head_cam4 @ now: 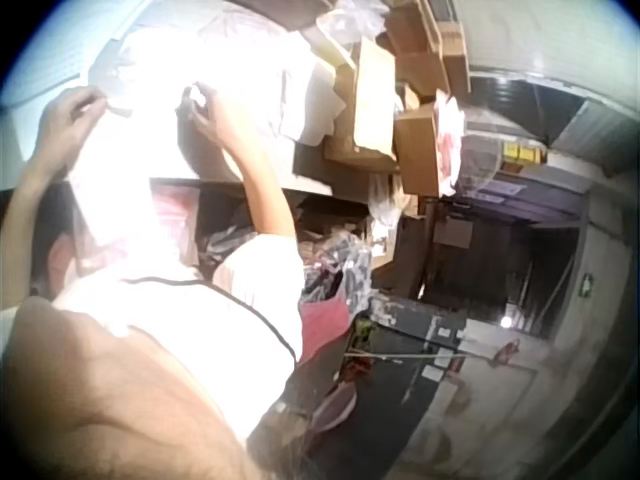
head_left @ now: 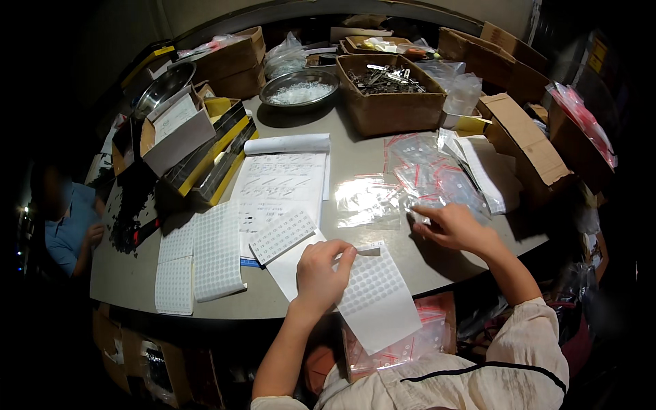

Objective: The person sits at a cluttered table and repeatedly picks up small, clear plastic bags containing red items. They peel off small white labels from a sheet and affix them to the bags one by one. The labeled bags are then placed into a cardboard box on the table.

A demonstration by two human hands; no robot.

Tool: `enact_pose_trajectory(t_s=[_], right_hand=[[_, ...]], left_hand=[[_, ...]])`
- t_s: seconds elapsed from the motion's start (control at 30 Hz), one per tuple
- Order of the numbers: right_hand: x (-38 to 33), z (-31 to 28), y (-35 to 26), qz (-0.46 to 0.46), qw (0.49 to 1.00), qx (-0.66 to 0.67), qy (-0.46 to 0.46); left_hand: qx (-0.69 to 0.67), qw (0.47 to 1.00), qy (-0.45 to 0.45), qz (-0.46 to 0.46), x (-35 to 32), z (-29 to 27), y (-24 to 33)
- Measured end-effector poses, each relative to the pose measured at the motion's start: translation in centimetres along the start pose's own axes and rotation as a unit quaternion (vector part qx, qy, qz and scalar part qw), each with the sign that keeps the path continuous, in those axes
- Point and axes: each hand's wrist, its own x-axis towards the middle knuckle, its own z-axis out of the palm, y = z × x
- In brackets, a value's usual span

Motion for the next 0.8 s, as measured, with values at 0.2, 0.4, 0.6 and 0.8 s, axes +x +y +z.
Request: enact_pose_trajectory(t_s=[0.2, 0.4, 0.6, 0.8], right_hand=[[0.0, 0.0, -0.1, 0.024, 0.998, -0.034, -0.051], [1.2, -0.6, -1.1, -0.039, 0.999, 0.025, 0.023], [6.0, 0.3, -2.2, -0.139, 0.976, 0.166, 0.025], [7.9, 3.3, 0.5, -0.146, 0.974, 0.163, 0.053]], left_hand=[[0.007, 1.0, -0.008, -0.004, -0.1, 0.0, 0.0], [0.011, 1.0, 0.003, 0.008, -0.1, 0.1, -0.1], [0.004, 1.0, 0.021, -0.008, 0.0, -0.1, 0.0], [-0.048, 0.997, 0.026, -0.048, -0.1, -0.3, 0.3]])
